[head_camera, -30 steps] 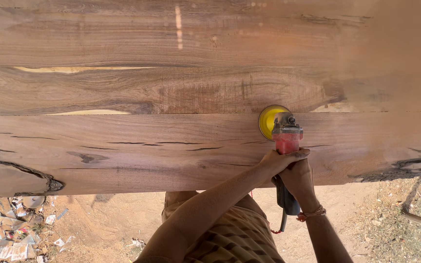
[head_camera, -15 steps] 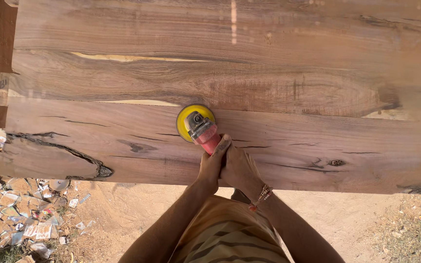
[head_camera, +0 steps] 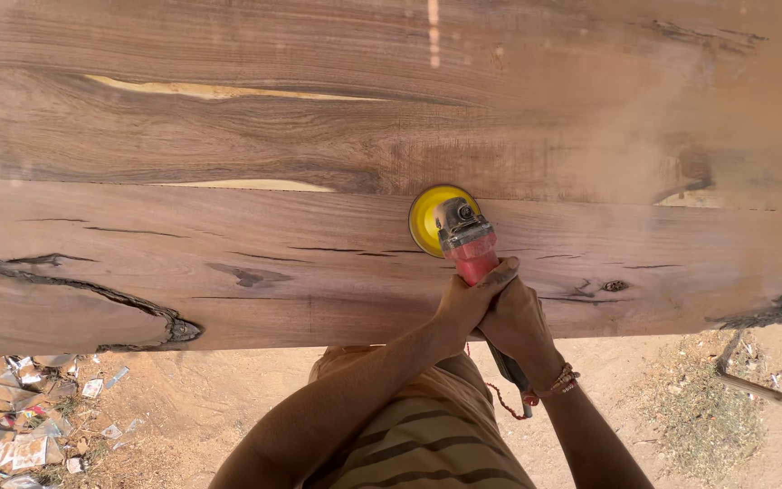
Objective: The person uses a handheld electric sander to smooth the surface of a large wooden plank. They move the sander back and forth across the wood, generating sawdust, and briefly adjust the power cord before continuing the sanding process.
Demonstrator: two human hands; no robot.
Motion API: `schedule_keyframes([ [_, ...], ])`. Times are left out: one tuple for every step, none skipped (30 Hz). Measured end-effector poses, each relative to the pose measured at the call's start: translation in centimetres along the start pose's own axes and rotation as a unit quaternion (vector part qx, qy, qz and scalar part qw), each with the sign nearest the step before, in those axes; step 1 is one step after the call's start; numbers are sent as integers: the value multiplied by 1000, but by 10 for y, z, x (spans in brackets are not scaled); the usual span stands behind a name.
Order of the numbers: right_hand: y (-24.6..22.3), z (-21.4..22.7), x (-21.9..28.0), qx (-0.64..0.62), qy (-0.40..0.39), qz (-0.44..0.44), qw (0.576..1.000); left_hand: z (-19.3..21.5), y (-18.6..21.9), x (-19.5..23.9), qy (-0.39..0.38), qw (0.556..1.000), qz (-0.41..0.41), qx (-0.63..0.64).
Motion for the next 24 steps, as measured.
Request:
schedule_keyframes([
  [2,3,1,-10,7,-1,1000,-3,-1,-2,-3,1000,-3,-12],
  [4,5,1,-20,13,-2,1000,-6,-2,-3,-13,1000,-7,-2],
  [6,6,1,-12,14,-2,1000,-10,-3,-4,-24,1000,-12,9],
  [10,9,0,-4,16,-1,1000,-14,-3,-6,-34,999,-16,20],
  [14,11,-1,4,17,-1,1000,-16,-4,-7,-37,999,-12,9],
  [19,13,-2,5,23,-4,1000,-18,-4,-9,-39,999,-8,-2],
  [24,14,-3,7,28,-7,1000,-21,-5,-11,-41,999,-4,-13],
  [30,15,-5,9,33,-9,999,-23,-6,-14,-41,999,-2,-21],
  [35,16,-6,16,40,-4,999,-26,-7,-16,-41,999,-1,-30],
  [40,18,-8,23,47,2,999,-29,-9,-19,-41,998,0,-38],
  [45,20,-9,31,54,8,998,-32,-10,-21,-45,998,-3,-39],
  [50,22,-10,33,59,18,998,-35,-12,-24,-49,998,-5,-39],
  [54,25,-12,35,64,28,997,-39,-13,-26,-52,998,-7,-40],
  [58,27,-13,36,69,38,996,-42,-15,-29,-54,998,-8,-38],
  [62,29,-14,33,66,28,997,-46,-16,-32,-56,998,-9,-36],
  [67,31,-16,30,62,17,997,-49,-17,-34,-58,998,-10,-34],
  [70,33,-17,27,59,6,998,-53,-19,-36,-61,998,-11,-32],
  [71,36,-17,28,62,14,998,-56,-19,-39,-64,997,-13,-29],
  [71,39,-17,30,66,22,997,-59,-20,-41,-66,997,-15,-27],
  [71,42,-18,31,69,30,997,-63,-20,-43,-68,997,-14,-25],
  [72,45,-19,31,65,18,997,-66,-21,-45,-70,997,-14,-23],
  [74,48,-20,31,60,5,998,-69,-22,-47,-71,997,-13,-20],
  [76,51,-21,30,56,-7,998,-72,-23,-49,-69,997,-11,-27],
  [77,54,-21,31,60,-9,998,-75,-24,-51,-67,997,-9,-34],
])
Point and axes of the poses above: each hand's wrist, its own x-axis away from the middle knuckle, its own z-axis out of the back of the hand, y = z × x, the point moved 4 cm from there along -x, towards the middle knuckle, and after that the axes turned 5 degrees about -z, right-handed, at the moved point
